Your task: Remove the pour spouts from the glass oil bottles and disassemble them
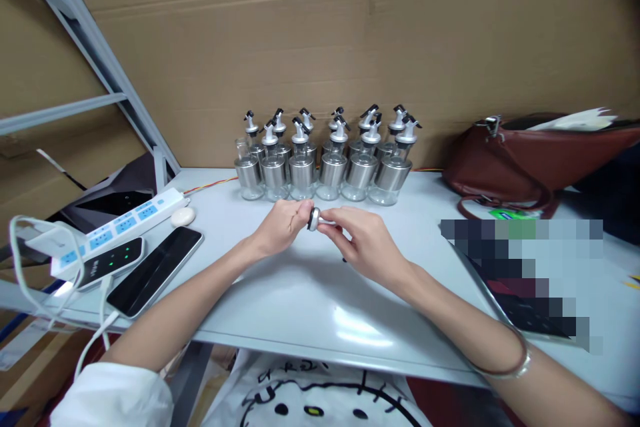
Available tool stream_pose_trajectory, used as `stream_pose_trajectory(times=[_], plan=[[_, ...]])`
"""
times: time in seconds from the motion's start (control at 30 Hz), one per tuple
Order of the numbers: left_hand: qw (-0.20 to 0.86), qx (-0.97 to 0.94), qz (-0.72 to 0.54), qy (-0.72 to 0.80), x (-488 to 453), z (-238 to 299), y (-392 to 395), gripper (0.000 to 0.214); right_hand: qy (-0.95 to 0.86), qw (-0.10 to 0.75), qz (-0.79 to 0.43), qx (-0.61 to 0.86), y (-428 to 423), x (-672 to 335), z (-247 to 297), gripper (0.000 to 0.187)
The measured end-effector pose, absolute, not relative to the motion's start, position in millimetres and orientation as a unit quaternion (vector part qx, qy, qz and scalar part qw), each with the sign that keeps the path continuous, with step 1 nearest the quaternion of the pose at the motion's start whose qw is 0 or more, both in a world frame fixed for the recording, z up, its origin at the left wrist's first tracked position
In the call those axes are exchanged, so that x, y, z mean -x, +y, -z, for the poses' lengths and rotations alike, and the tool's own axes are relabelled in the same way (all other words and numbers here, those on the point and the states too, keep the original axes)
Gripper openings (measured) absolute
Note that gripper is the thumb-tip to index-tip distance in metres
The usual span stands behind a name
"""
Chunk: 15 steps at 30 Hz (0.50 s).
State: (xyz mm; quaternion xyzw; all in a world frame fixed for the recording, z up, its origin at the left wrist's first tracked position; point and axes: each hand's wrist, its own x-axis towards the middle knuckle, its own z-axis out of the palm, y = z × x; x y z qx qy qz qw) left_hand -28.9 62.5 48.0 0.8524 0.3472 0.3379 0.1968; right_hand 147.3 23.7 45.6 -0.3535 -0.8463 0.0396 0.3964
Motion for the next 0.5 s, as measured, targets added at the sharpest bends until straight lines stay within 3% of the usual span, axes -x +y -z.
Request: stream_pose_trajectory(times=[0.2, 0.3, 0.5], plan=[[0.35, -0.816, -0.287, 0.361, 30.2, -53.8, 58.8, 0.058, -0.879, 0.325, 0.116, 0.329, 27.8, -152.3, -46.5, 0.034], [0.415, -0.799, -0.265, 0.345, 31.6, -51.4, 60.7, 0.057, -0.892, 0.285, 0.121, 0.33, 29.4, -156.5, -47.3, 0.032], [0.472, -0.766, -0.264, 0.348, 27.7, -44.4, 64.2, 0.058, -0.886, 0.296, 0.141, 0.328, 35.5, -161.9, -48.0, 0.026]])
